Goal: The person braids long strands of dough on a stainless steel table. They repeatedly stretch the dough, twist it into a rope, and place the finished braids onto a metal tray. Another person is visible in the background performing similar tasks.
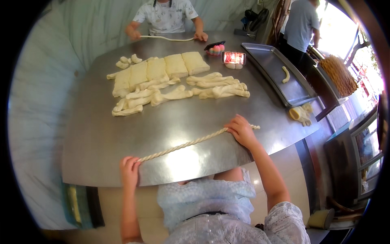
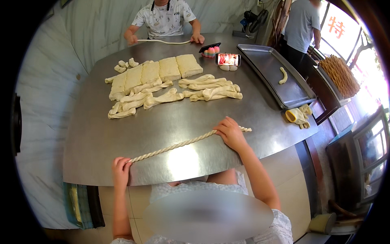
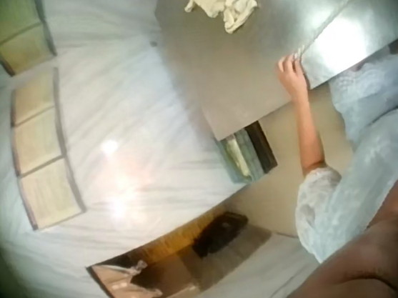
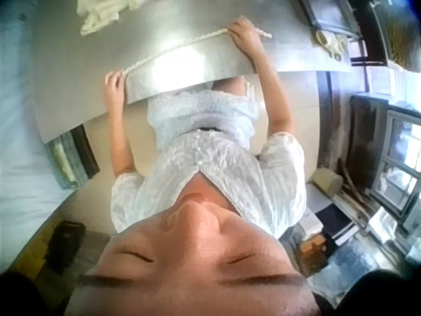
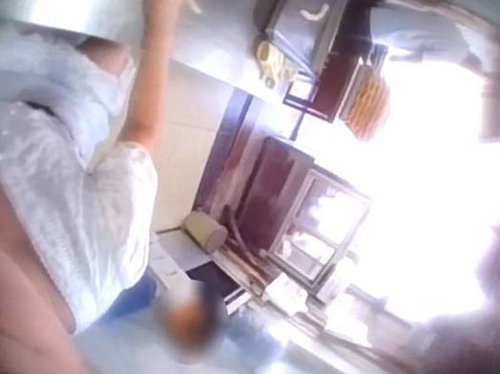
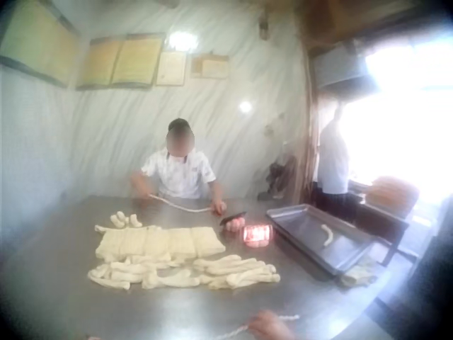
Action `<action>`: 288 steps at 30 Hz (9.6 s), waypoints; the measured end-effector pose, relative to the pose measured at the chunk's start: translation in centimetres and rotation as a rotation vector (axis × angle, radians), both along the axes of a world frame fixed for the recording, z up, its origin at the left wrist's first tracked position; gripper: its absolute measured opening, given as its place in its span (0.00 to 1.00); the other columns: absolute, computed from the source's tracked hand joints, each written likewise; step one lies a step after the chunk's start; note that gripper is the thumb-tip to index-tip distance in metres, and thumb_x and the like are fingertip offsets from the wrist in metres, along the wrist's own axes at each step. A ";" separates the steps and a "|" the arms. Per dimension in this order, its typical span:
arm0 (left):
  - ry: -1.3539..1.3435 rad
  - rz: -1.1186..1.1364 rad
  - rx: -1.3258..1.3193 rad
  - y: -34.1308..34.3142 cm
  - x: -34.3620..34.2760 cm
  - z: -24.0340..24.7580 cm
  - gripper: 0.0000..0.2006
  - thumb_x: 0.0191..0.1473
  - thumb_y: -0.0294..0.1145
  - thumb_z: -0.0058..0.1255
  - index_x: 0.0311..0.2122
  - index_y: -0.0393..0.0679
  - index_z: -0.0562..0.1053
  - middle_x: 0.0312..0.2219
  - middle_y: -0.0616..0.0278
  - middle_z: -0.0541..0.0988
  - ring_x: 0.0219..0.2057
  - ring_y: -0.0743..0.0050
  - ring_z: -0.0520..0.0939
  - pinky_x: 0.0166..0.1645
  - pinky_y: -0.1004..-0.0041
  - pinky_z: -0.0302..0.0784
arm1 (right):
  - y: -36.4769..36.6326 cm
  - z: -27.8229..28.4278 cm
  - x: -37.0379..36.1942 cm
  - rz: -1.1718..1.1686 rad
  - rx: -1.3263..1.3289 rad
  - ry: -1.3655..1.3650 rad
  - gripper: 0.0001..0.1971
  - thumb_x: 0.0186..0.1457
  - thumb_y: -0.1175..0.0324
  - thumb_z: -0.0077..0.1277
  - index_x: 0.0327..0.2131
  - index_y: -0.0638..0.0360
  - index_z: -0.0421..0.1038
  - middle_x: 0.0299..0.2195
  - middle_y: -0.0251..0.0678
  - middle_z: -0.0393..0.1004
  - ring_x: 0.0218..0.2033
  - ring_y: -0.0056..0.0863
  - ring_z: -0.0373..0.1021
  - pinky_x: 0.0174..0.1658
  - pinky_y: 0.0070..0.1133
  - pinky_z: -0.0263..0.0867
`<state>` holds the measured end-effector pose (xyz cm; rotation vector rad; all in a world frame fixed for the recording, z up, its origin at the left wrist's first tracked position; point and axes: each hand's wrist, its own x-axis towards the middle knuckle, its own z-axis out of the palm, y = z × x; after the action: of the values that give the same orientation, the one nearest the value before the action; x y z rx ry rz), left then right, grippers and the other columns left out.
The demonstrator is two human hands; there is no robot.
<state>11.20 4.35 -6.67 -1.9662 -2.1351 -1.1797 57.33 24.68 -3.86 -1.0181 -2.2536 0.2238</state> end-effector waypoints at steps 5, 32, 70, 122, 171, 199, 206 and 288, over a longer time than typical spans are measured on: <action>-0.001 0.277 -0.022 -4.8 -12.0 -0.3 0.05 0.56 0.28 0.57 0.35 0.39 0.75 0.34 0.55 0.74 0.38 0.54 0.76 0.44 0.62 0.72 | 1.9 -0.5 6.0 -0.150 0.096 -0.096 0.07 0.52 0.71 0.59 0.37 0.53 0.81 0.34 0.38 0.74 0.44 0.40 0.71 0.64 0.41 0.60; -0.229 -0.009 -0.288 13.2 3.8 3.9 0.15 0.61 0.27 0.45 0.52 0.38 0.71 0.53 0.46 0.75 0.55 0.50 0.76 0.62 0.55 0.67 | -9.1 -6.7 1.4 -0.756 0.050 -0.430 0.31 0.63 0.56 0.45 0.62 0.69 0.59 0.65 0.56 0.58 0.67 0.53 0.54 0.65 0.56 0.47; 0.336 0.067 -0.348 6.8 10.1 0.6 0.35 0.60 0.44 0.47 0.63 0.25 0.60 0.65 0.31 0.57 0.68 0.39 0.57 0.71 0.48 0.46 | 1.2 -5.1 5.3 -0.529 0.116 -0.069 0.13 0.57 0.64 0.56 0.42 0.61 0.77 0.35 0.39 0.75 0.39 0.41 0.70 0.42 0.33 0.68; -0.016 -0.050 -0.613 1.9 2.9 2.6 0.15 0.66 0.33 0.43 0.53 0.39 0.69 0.44 0.45 0.81 0.43 0.44 0.83 0.47 0.48 0.77 | -5.0 -4.6 4.6 -0.593 0.166 -0.219 0.17 0.63 0.72 0.45 0.54 0.65 0.69 0.55 0.50 0.72 0.58 0.49 0.67 0.61 0.39 0.63; -0.003 -0.507 0.035 8.7 21.1 2.1 0.06 0.48 0.29 0.61 0.30 0.43 0.75 0.29 0.58 0.73 0.34 0.55 0.75 0.38 0.60 0.71 | -7.8 -0.7 2.4 -0.063 -0.112 0.137 0.09 0.48 0.68 0.64 0.35 0.56 0.81 0.31 0.36 0.74 0.35 0.39 0.71 0.38 0.31 0.69; 0.041 -0.067 0.023 4.9 6.5 2.2 0.05 0.54 0.29 0.59 0.37 0.45 0.79 0.34 0.54 0.79 0.37 0.56 0.80 0.40 0.61 0.76 | -6.5 0.3 -6.0 0.009 0.056 -0.108 0.13 0.53 0.66 0.59 0.44 0.48 0.81 0.35 0.36 0.72 0.38 0.37 0.70 0.40 0.32 0.69; 0.235 0.013 0.038 2.9 -6.0 0.7 0.02 0.55 0.26 0.57 0.35 0.41 0.77 0.32 0.55 0.77 0.33 0.54 0.79 0.38 0.63 0.75 | -5.7 0.6 0.8 -0.176 0.049 -0.216 0.12 0.57 0.67 0.56 0.45 0.44 0.81 0.30 0.32 0.71 0.31 0.35 0.72 0.34 0.32 0.69; 0.203 0.220 -0.003 6.8 -5.9 -0.4 0.10 0.64 0.30 0.46 0.37 0.32 0.72 0.42 0.51 0.77 0.43 0.48 0.75 0.50 0.55 0.70 | -0.4 -5.7 9.4 -1.279 -0.008 -0.293 0.33 0.62 0.55 0.49 0.63 0.69 0.57 0.66 0.52 0.58 0.67 0.51 0.53 0.66 0.52 0.46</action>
<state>5.25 11.14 -7.05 -1.7122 -2.1791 -0.9013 66.74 24.28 -9.52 -2.3373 -1.3878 -0.4899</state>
